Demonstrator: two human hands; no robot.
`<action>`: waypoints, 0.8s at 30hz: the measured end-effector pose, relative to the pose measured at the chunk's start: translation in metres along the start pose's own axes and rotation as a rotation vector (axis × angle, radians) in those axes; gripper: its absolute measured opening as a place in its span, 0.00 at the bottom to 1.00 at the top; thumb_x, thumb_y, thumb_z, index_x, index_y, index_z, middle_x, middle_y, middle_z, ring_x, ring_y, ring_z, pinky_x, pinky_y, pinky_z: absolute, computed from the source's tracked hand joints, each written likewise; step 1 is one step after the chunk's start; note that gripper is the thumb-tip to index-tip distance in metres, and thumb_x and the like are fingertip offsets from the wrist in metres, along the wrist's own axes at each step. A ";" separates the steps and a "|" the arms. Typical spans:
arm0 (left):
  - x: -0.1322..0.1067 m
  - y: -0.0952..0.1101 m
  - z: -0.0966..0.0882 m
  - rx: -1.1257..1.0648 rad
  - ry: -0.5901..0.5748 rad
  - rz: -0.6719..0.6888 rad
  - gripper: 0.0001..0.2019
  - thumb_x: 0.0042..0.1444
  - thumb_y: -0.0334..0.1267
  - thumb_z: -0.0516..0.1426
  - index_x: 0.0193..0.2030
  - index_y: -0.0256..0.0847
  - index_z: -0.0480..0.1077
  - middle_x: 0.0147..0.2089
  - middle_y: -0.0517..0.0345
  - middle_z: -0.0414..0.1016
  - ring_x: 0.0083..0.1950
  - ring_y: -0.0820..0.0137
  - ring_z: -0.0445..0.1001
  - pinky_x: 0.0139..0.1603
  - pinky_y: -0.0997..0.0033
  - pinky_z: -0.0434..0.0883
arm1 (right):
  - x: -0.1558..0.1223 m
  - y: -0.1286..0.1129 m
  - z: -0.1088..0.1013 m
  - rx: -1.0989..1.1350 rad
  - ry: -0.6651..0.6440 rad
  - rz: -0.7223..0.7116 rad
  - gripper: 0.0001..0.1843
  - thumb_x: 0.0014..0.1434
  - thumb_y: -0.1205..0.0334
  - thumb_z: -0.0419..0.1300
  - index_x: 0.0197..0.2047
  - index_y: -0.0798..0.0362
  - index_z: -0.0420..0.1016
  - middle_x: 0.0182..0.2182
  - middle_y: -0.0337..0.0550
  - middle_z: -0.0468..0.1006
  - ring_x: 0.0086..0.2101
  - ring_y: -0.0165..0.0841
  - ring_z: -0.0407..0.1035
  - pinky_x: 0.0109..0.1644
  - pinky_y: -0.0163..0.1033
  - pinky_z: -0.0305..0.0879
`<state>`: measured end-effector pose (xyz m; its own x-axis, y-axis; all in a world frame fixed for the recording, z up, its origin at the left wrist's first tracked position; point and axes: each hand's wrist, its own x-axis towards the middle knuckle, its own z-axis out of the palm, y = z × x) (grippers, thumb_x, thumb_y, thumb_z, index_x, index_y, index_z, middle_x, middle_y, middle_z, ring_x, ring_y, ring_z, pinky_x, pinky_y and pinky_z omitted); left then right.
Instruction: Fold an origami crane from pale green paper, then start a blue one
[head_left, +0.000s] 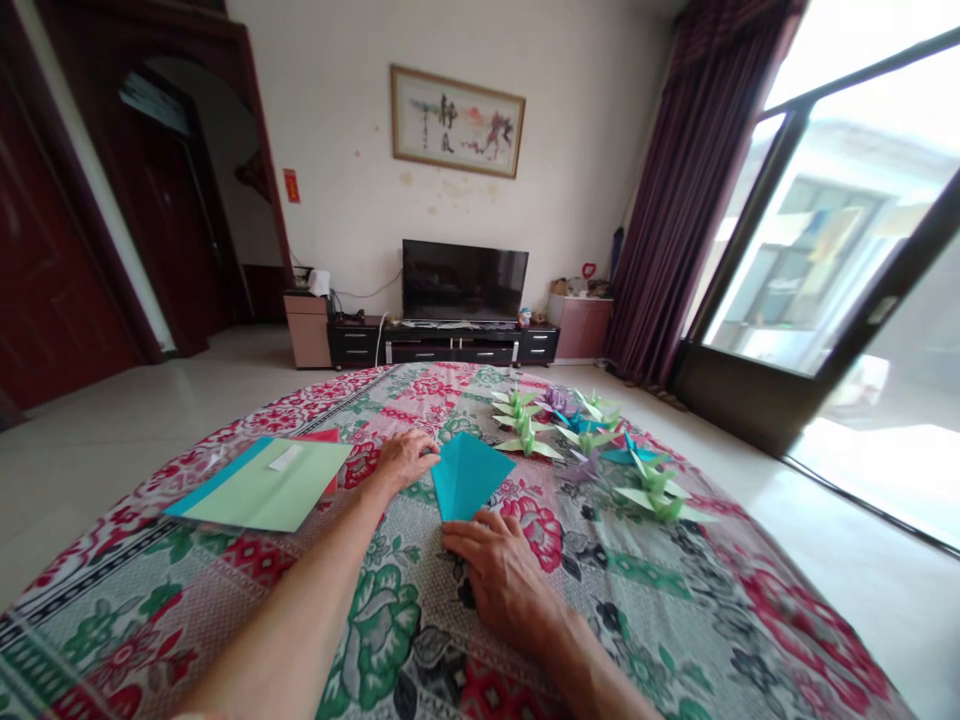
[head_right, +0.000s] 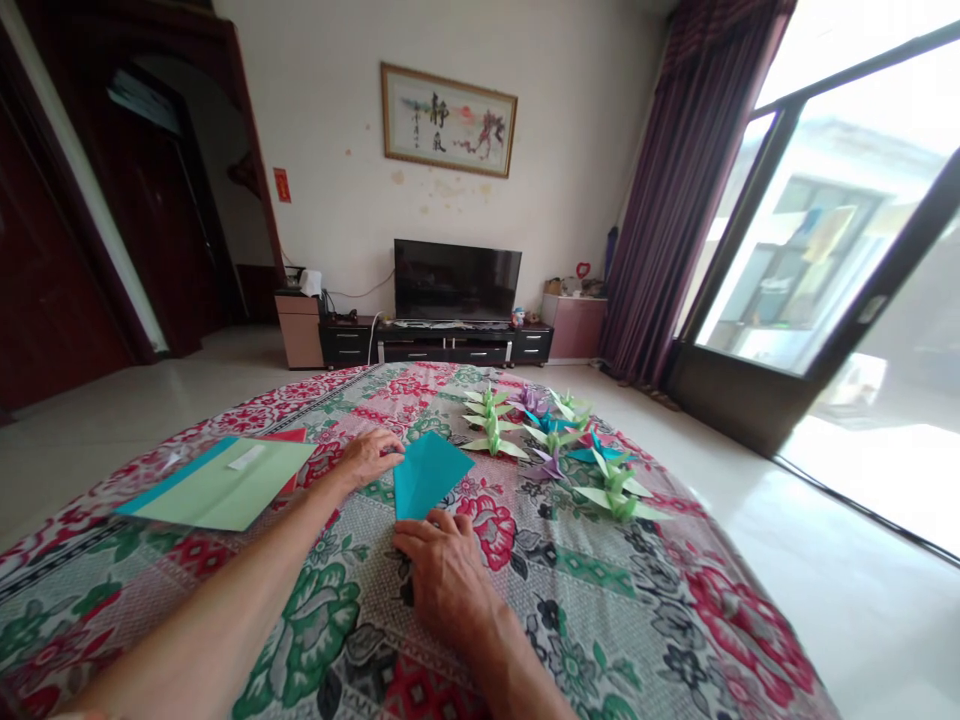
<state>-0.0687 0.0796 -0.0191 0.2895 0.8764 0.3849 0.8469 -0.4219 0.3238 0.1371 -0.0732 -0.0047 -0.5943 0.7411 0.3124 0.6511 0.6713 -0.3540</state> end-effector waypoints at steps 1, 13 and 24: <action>0.002 0.000 0.001 0.009 0.015 -0.015 0.08 0.51 0.39 0.55 0.34 0.44 0.75 0.42 0.58 0.75 0.45 0.67 0.70 0.51 0.66 0.62 | 0.000 0.000 0.000 0.004 0.002 0.004 0.18 0.57 0.69 0.50 0.49 0.45 0.70 0.52 0.35 0.71 0.47 0.36 0.58 0.53 0.44 0.49; -0.006 0.025 -0.004 0.077 0.182 -0.112 0.12 0.56 0.36 0.49 0.40 0.43 0.73 0.40 0.55 0.74 0.42 0.68 0.71 0.45 0.71 0.66 | 0.001 -0.007 0.000 -0.024 0.031 0.026 0.19 0.57 0.70 0.48 0.48 0.46 0.70 0.52 0.36 0.71 0.45 0.36 0.59 0.51 0.44 0.51; -0.035 0.051 -0.004 0.010 -0.137 0.165 0.13 0.51 0.31 0.53 0.39 0.45 0.76 0.50 0.56 0.74 0.52 0.66 0.69 0.57 0.65 0.62 | 0.012 -0.030 0.019 -0.063 0.088 -0.028 0.22 0.50 0.73 0.51 0.49 0.49 0.68 0.46 0.42 0.72 0.43 0.35 0.62 0.48 0.40 0.56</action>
<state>-0.0375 0.0260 -0.0125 0.4822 0.8192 0.3105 0.7872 -0.5607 0.2568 0.1013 -0.0850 -0.0074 -0.5703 0.7181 0.3988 0.6652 0.6886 -0.2886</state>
